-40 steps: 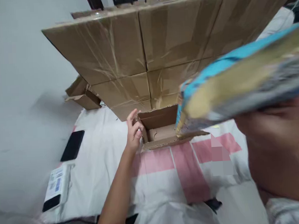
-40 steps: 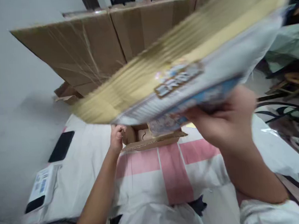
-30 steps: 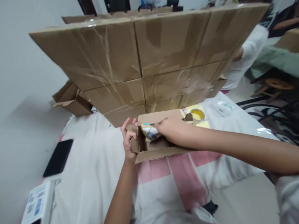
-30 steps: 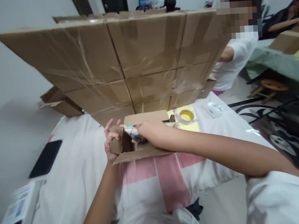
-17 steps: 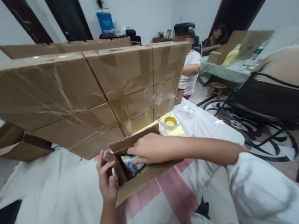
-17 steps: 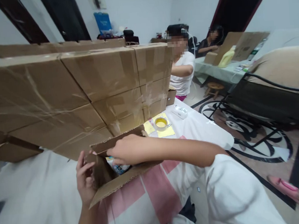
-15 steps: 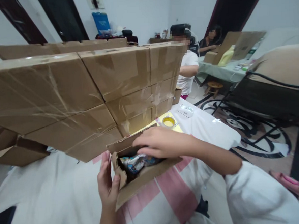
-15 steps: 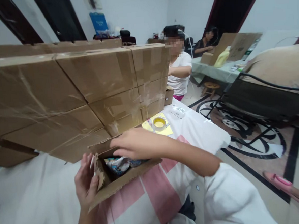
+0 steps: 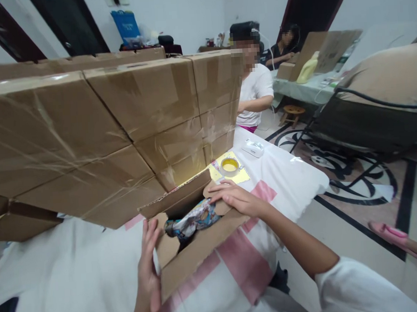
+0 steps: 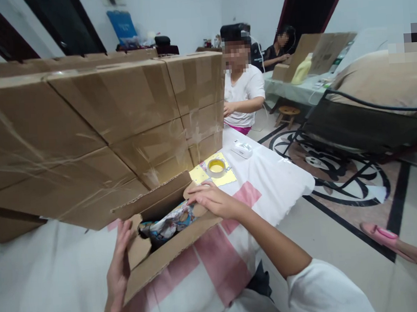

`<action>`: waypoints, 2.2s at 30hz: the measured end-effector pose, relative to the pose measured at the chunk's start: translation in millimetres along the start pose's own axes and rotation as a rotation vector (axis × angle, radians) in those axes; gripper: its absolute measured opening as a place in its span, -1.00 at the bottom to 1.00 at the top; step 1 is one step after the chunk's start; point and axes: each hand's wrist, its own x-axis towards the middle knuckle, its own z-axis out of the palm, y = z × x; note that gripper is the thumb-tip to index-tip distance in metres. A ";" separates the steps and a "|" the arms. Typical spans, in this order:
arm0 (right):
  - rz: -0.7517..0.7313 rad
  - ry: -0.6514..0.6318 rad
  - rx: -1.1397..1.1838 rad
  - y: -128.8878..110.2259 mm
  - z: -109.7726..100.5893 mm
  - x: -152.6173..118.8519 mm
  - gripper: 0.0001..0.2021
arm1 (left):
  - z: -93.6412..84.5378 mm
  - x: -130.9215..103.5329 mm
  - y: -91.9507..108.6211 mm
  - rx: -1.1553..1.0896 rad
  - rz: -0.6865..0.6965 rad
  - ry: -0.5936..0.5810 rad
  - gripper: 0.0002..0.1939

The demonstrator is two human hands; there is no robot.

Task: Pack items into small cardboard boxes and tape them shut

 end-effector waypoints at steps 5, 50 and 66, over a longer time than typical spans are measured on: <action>-0.012 0.085 0.205 8.6 5.8 3.1 -0.27 | 5.2 0.6 23.6 0.060 -0.006 0.050 -0.25; 0.322 0.652 0.014 171.0 -125.2 -61.8 -0.36 | 10.0 80.0 83.7 0.986 0.049 -0.292 -0.34; -0.052 -0.122 0.202 79.8 4.6 -68.2 -0.49 | 132.6 43.1 104.0 0.600 -0.055 -0.445 -0.75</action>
